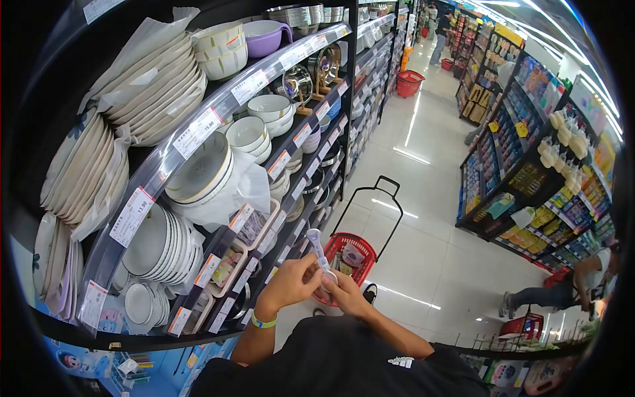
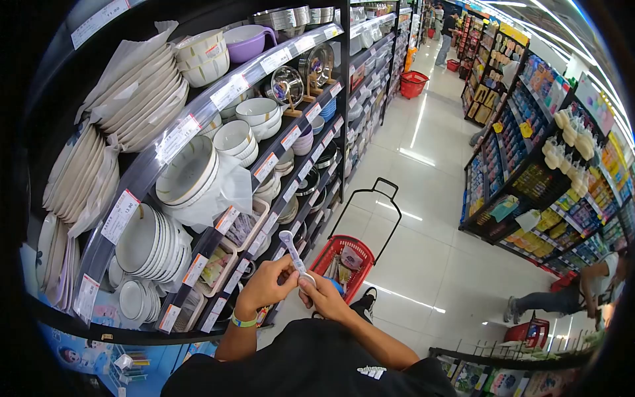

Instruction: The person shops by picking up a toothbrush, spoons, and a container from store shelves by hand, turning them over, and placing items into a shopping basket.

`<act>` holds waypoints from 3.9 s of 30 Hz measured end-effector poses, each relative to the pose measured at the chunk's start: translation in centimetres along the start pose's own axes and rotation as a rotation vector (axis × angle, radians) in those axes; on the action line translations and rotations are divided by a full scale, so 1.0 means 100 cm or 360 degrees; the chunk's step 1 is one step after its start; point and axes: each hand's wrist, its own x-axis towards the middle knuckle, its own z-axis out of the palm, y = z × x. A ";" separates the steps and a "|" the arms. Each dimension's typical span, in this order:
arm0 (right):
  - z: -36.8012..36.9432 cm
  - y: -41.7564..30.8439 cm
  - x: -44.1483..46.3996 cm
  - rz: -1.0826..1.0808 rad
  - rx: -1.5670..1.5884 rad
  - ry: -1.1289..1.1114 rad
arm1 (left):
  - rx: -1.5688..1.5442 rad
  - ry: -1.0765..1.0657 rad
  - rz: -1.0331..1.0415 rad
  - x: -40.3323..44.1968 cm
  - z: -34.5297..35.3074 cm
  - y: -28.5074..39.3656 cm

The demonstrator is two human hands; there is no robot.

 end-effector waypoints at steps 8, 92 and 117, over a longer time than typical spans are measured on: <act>-0.002 -0.006 -0.001 0.0036 0.0017 -0.0012 | -0.0055 0.0012 -0.0063 -0.001 0.003 0.002; 0.007 -0.006 -0.007 0.0238 -0.0051 -0.0048 | -0.0204 0.0222 -0.0127 -0.014 0.000 -0.018; 0.006 0.010 -0.019 0.0420 0.0855 -0.0336 | -0.0485 0.0000 -0.0110 -0.012 0.022 -0.025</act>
